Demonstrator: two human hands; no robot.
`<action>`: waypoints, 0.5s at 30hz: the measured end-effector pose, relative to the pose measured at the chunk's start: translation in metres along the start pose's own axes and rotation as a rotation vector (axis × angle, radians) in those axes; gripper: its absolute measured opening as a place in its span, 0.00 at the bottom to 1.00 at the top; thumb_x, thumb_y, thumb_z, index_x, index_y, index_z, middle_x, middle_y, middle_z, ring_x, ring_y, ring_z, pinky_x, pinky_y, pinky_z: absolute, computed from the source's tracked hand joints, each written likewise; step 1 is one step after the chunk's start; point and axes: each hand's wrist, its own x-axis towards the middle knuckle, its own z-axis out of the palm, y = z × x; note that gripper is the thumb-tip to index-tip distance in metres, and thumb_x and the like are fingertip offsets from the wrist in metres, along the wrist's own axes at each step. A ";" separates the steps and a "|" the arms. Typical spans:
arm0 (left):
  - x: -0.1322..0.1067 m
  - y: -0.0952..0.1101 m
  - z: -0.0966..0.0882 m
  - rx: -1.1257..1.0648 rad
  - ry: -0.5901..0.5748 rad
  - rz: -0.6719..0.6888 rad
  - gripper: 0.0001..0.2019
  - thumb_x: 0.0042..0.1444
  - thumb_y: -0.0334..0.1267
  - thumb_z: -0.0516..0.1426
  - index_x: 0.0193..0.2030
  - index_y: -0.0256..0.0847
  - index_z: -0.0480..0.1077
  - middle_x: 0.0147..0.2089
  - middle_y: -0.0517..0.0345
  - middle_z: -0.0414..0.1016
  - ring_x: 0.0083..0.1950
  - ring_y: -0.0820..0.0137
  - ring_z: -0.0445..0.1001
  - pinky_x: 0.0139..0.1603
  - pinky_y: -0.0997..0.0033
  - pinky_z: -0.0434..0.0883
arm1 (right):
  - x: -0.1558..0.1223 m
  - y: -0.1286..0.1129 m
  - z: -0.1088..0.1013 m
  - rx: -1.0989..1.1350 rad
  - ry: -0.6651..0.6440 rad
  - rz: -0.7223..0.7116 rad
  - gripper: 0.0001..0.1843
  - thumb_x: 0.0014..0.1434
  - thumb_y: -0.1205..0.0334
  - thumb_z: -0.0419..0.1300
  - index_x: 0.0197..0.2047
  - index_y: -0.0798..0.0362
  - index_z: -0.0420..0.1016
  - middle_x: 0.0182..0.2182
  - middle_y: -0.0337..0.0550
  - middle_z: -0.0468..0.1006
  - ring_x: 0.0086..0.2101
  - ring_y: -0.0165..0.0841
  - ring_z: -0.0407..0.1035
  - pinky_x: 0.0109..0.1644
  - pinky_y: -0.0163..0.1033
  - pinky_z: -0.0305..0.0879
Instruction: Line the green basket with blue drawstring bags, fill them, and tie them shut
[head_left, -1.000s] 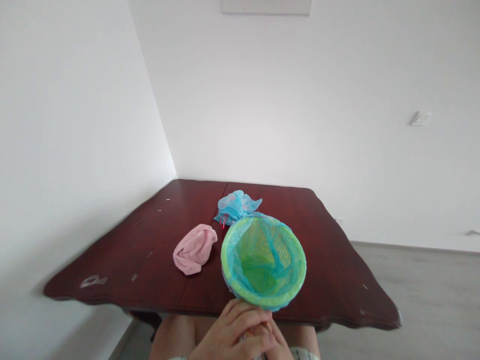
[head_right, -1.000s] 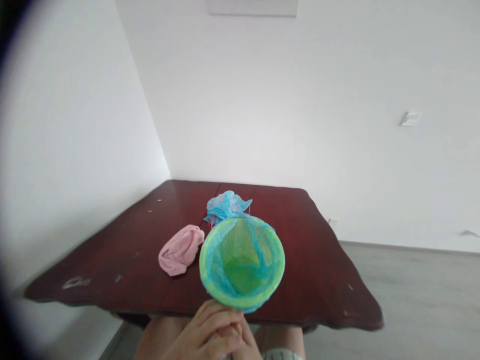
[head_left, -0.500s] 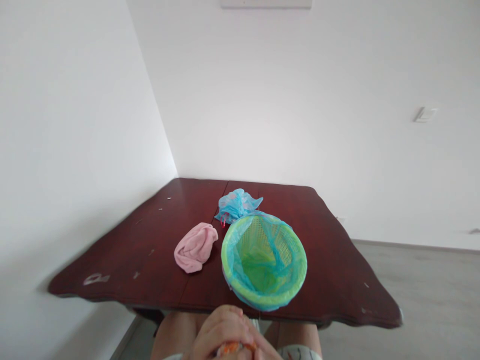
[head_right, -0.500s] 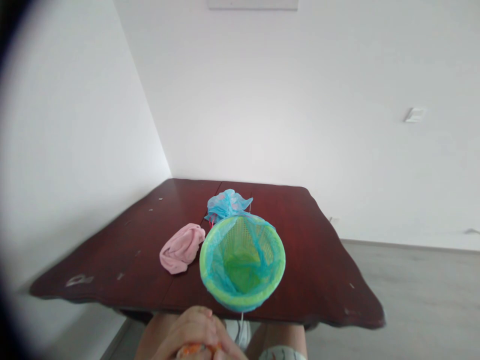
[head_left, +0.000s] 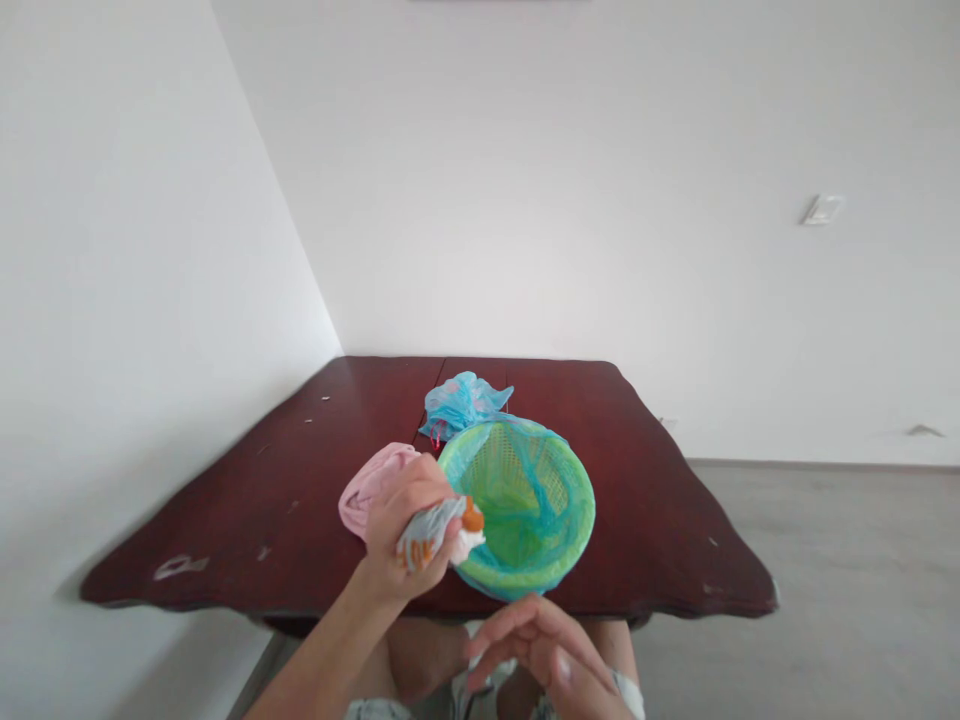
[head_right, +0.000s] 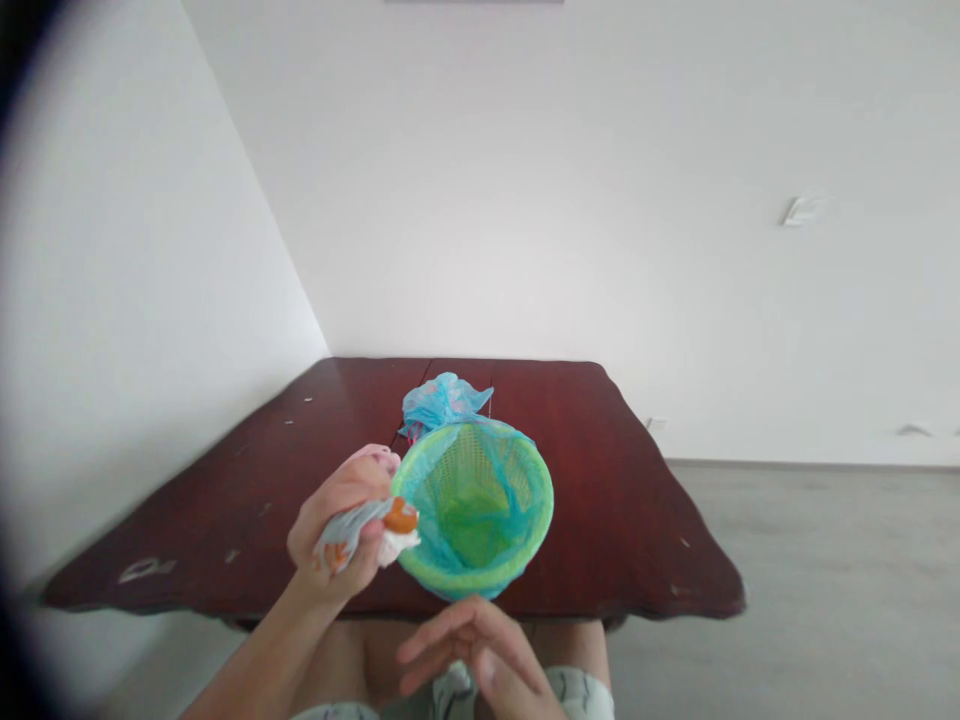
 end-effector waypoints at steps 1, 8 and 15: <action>0.015 0.001 0.006 0.002 -0.025 0.034 0.10 0.83 0.48 0.62 0.52 0.45 0.78 0.39 0.55 0.82 0.40 0.62 0.81 0.44 0.61 0.80 | -0.003 -0.002 -0.003 -0.021 0.043 -0.040 0.44 0.66 0.18 0.72 0.56 0.54 0.90 0.54 0.62 0.92 0.49 0.53 0.89 0.60 0.55 0.78; 0.040 -0.013 0.012 0.250 -0.664 -0.161 0.41 0.77 0.72 0.64 0.86 0.50 0.72 0.86 0.42 0.72 0.86 0.40 0.70 0.90 0.27 0.61 | -0.018 -0.001 -0.040 -0.195 0.617 -0.357 0.25 0.79 0.35 0.67 0.45 0.49 0.89 0.39 0.49 0.87 0.38 0.41 0.79 0.46 0.44 0.76; -0.001 -0.017 -0.031 0.199 -0.644 -0.266 0.23 0.88 0.53 0.55 0.79 0.55 0.81 0.83 0.51 0.78 0.85 0.50 0.74 0.93 0.30 0.59 | -0.032 -0.005 -0.085 -0.653 0.860 -0.571 0.15 0.82 0.47 0.67 0.57 0.48 0.88 0.54 0.53 0.87 0.49 0.41 0.81 0.53 0.43 0.79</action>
